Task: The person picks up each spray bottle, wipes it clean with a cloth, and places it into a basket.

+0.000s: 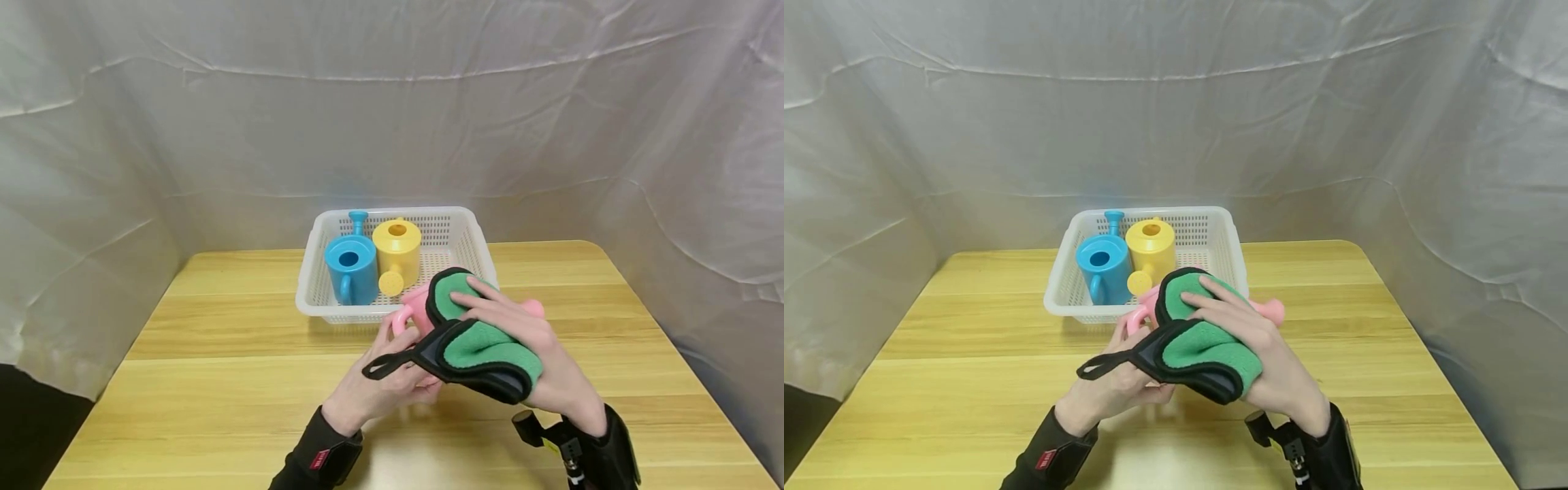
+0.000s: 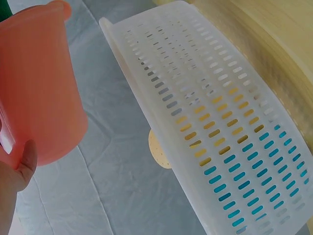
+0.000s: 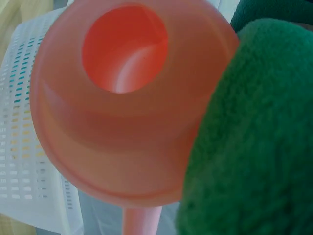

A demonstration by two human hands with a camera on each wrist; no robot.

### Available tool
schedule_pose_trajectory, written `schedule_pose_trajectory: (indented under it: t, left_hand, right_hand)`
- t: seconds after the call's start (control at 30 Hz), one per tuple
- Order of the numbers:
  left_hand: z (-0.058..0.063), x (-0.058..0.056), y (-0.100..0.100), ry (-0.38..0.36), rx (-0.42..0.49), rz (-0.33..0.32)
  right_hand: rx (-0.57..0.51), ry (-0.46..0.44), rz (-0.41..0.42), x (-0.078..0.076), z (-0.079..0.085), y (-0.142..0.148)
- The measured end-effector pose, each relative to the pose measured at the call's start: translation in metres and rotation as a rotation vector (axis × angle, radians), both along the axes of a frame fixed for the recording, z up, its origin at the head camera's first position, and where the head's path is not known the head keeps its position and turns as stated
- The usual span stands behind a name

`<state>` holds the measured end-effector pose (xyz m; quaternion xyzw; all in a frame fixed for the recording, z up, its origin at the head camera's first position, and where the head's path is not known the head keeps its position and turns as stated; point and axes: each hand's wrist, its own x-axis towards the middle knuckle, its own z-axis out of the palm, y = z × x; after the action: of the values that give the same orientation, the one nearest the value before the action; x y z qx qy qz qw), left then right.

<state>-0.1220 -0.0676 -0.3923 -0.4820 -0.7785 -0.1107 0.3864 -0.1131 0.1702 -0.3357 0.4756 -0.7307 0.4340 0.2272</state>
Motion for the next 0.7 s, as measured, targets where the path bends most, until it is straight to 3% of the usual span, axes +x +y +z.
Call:
schedule_pose_trajectory:
  t: [0.13,0.27,0.7]
  left_hand:
    - [0.000,-0.002,-0.006,-0.015,-0.043,-0.008]
    - [0.000,-0.004,-0.008,0.060,-0.103,0.018]
    - [0.007,-0.007,-0.010,0.102,0.029,0.004]
  right_hand:
    - [0.057,0.051,0.030,0.001,-0.001,-0.003]
    - [0.127,0.073,0.040,0.005,-0.001,-0.003]
    - [0.110,-0.010,0.237,0.010,0.007,0.010]
